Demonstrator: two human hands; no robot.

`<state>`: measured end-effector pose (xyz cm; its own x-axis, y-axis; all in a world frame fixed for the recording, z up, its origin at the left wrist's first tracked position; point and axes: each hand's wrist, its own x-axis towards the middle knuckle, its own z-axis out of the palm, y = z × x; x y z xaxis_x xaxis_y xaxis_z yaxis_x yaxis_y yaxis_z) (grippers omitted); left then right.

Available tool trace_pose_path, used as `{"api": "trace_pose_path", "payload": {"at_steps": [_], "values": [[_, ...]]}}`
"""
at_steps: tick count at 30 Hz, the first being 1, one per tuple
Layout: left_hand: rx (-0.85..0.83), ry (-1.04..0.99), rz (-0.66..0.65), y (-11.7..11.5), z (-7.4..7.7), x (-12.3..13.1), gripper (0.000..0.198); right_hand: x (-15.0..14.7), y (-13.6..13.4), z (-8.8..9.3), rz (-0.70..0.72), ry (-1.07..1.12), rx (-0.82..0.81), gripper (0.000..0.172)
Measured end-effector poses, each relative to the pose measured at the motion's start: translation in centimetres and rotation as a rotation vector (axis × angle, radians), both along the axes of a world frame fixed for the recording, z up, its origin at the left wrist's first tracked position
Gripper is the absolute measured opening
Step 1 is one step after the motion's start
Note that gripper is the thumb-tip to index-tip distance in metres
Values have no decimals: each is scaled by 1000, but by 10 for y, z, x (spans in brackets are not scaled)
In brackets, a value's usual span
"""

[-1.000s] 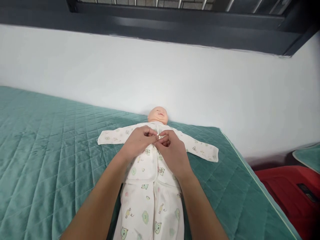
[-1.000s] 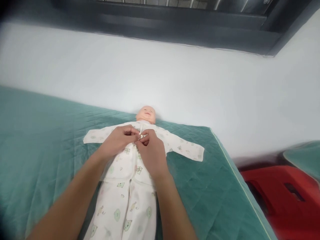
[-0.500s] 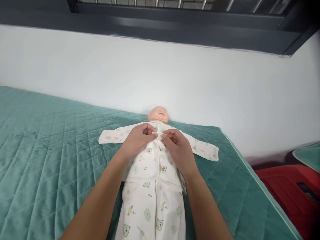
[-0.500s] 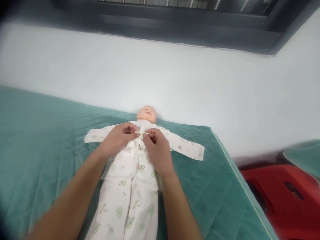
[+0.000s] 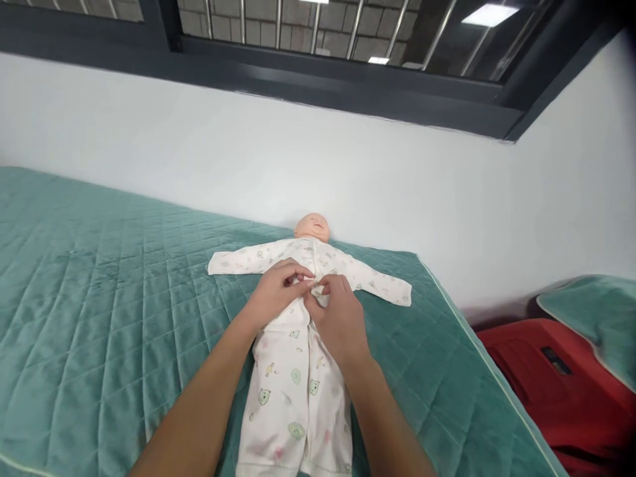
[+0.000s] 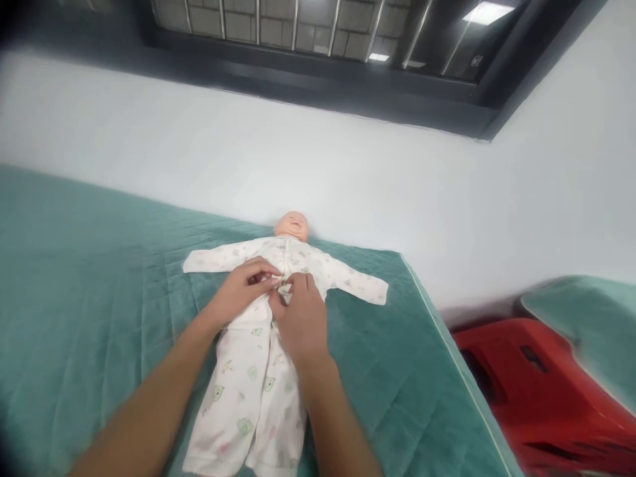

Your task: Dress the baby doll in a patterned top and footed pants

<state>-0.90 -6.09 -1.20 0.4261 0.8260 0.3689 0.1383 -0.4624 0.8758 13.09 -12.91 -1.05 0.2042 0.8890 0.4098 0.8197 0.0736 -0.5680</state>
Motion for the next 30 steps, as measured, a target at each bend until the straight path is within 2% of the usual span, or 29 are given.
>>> {"api": "trace_pose_path", "payload": {"at_steps": [4,8,13,16,19,22,30], "values": [[-10,67,-48,4,5,-2,15,0,4,1,-17,-72,-36,15],[-44,97,-108,10,7,-5,13,1,6,5,-19,-78,-84,8],[-31,103,-75,9,7,-5,9,3,10,7,-30,-74,-69,5],[-60,73,-34,6,8,-4,11,8,10,8,-1,124,-82,11],[-122,56,16,1,9,-2,14,16,11,9,42,487,-124,13],[-163,35,11,-2,11,2,17,23,13,9,121,806,-155,13],[-196,-12,-22,-4,11,4,18,32,18,8,257,1187,-203,8]]}}
